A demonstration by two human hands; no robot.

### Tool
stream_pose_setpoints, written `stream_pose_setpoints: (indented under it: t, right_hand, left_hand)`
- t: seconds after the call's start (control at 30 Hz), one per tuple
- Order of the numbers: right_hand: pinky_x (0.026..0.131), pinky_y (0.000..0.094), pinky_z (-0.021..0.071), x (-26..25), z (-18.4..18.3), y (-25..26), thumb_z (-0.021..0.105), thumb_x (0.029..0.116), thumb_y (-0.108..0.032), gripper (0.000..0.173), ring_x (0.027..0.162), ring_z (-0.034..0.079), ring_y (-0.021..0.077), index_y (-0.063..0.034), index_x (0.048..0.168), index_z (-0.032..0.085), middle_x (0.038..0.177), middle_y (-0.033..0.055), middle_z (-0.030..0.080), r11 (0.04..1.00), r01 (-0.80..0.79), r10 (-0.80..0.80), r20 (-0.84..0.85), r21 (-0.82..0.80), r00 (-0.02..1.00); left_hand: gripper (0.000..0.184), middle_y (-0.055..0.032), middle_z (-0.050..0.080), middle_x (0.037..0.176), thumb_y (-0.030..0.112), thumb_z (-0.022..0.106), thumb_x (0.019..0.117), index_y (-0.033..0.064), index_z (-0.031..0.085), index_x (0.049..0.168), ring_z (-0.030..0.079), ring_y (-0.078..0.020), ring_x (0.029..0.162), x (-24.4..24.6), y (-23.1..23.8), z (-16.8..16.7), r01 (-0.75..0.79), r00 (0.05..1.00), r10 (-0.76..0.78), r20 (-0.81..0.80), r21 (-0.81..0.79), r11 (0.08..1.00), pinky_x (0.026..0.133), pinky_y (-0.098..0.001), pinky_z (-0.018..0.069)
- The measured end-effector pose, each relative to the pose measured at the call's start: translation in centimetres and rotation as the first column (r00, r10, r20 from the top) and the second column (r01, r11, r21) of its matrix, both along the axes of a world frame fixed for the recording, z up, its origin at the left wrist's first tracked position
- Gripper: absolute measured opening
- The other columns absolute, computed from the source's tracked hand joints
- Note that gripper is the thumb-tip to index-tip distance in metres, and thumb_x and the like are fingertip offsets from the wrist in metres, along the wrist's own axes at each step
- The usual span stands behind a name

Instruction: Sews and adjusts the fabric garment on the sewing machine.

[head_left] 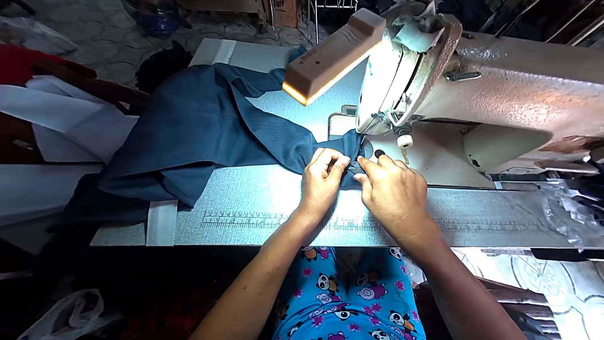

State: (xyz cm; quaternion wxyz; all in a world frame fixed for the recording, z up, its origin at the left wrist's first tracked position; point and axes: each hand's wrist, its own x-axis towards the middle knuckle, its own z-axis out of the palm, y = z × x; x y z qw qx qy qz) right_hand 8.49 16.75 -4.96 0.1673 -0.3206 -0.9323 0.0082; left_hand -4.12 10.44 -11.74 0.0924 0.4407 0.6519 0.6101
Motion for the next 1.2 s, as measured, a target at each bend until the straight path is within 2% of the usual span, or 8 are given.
stream_pose_setpoints:
  t: [0.27,0.4,0.53,0.63,0.77,0.87,1.0,1.2]
  right_hand:
    - [0.057,0.0516,0.0491,4.3,-1.0,0.9,0.065,0.0969,-0.02,0.026,0.074,0.067,0.035,-0.0139,0.119,0.078,0.082,0.0136,0.068,0.996,0.08,-0.087,-0.197,-0.043,0.977]
    - [0.071,0.0674,0.0492,10.1,-3.9,4.0,0.062,0.0992,-0.018,0.031,0.09,0.066,0.0514,-0.005,0.126,0.072,0.102,0.0293,0.068,0.952,0.28,-0.301,-0.216,-0.121,0.929]
    - [0.08,0.0744,0.0408,13.4,-5.8,5.9,0.06,0.1012,-0.021,0.033,0.1,0.062,0.0581,-0.002,0.126,0.072,0.108,0.0352,0.066,0.911,0.402,-0.412,-0.137,-0.096,0.901]
    - [0.091,0.0799,0.0337,12.3,-4.3,5.3,0.065,0.0982,-0.014,0.034,0.116,0.052,0.0648,0.0009,0.128,0.07,0.125,0.0403,0.058,0.908,0.398,-0.412,-0.098,-0.132,0.906]
    - [0.09,0.0669,0.0456,7.3,-2.9,2.9,0.063,0.0992,-0.016,0.03,0.11,0.061,0.0498,0.0016,0.122,0.072,0.118,0.0286,0.066,0.955,0.151,-0.227,-0.304,-0.255,0.925]
    - [0.085,0.0578,0.0493,2.9,-3.5,1.1,0.065,0.0984,-0.034,0.035,0.099,0.065,0.0374,-0.0038,0.113,0.077,0.104,0.0173,0.071,0.937,-0.035,-0.112,-0.395,-0.348,0.912]
    - [0.078,0.0517,0.0459,0.4,-5.2,0.1,0.074,0.0919,-0.032,0.027,0.092,0.062,0.0328,-0.0054,0.096,0.079,0.098,0.0134,0.068,0.963,-0.056,-0.074,-0.455,-0.265,0.888]
    - [0.081,0.0507,0.0487,0.8,-6.7,-0.4,0.07,0.0935,-0.021,0.02,0.095,0.062,0.0343,-0.002,0.09,0.078,0.103,0.0167,0.067,0.953,-0.119,-0.018,-0.443,-0.279,0.897]
  left_hand:
    - [0.01,-0.0025,0.067,0.1,0.011,0.056,0.1043,0.0022,0.062,0.107,0.068,-0.0054,0.087,-0.1,-1.0,1.0,0.021,0.987,-0.043,0.155,0.142,0.99,0.08,-0.0248,0.0593]
    - [0.019,-0.002,0.068,0.094,0.014,0.058,0.1015,0.0011,0.067,0.092,0.066,-0.0033,0.092,2.0,-5.3,1.8,0.196,0.98,-0.191,-0.05,0.127,0.972,0.085,-0.0228,0.0563]
    - [0.015,-0.0071,0.071,0.091,0.014,0.062,0.0989,0.005,0.071,0.089,0.069,-0.014,0.09,5.1,-10.2,1.6,0.747,0.641,-0.759,-0.115,-0.131,0.652,0.082,-0.0266,0.0565]
    - [0.021,-0.0127,0.074,0.109,0.009,0.072,0.0918,0.0048,0.076,0.112,0.072,-0.0267,0.099,3.6,-10.7,3.7,0.783,0.503,-0.864,0.019,-0.434,0.446,0.085,-0.0445,0.0594]
    - [0.021,-0.0126,0.072,0.109,0.007,0.059,0.0987,0.0035,0.073,0.114,0.07,-0.0257,0.099,-0.9,-6.6,5.5,0.279,0.776,-0.508,-0.375,-0.518,0.809,0.085,-0.0465,0.0584]
    - [0.029,-0.0192,0.063,0.137,0.012,0.057,0.1026,0.0033,0.07,0.127,0.052,-0.0443,0.135,-4.6,-2.7,4.5,-0.014,0.749,-0.297,-0.592,-0.462,0.887,0.109,-0.0673,0.0367]
    - [0.009,-0.0163,0.071,0.095,0.002,0.065,0.0912,0.0031,0.074,0.091,0.065,-0.0418,0.105,-6.2,-2.7,1.9,-0.045,0.637,-0.251,-0.729,-0.36,0.932,0.104,-0.0676,0.0382]
    - [0.016,-0.0147,0.07,0.094,0.006,0.059,0.0937,0.0046,0.074,0.095,0.065,-0.0403,0.103,-4.3,-2.8,3.7,-0.007,0.623,-0.239,-0.745,-0.311,0.95,0.105,-0.0699,0.035]
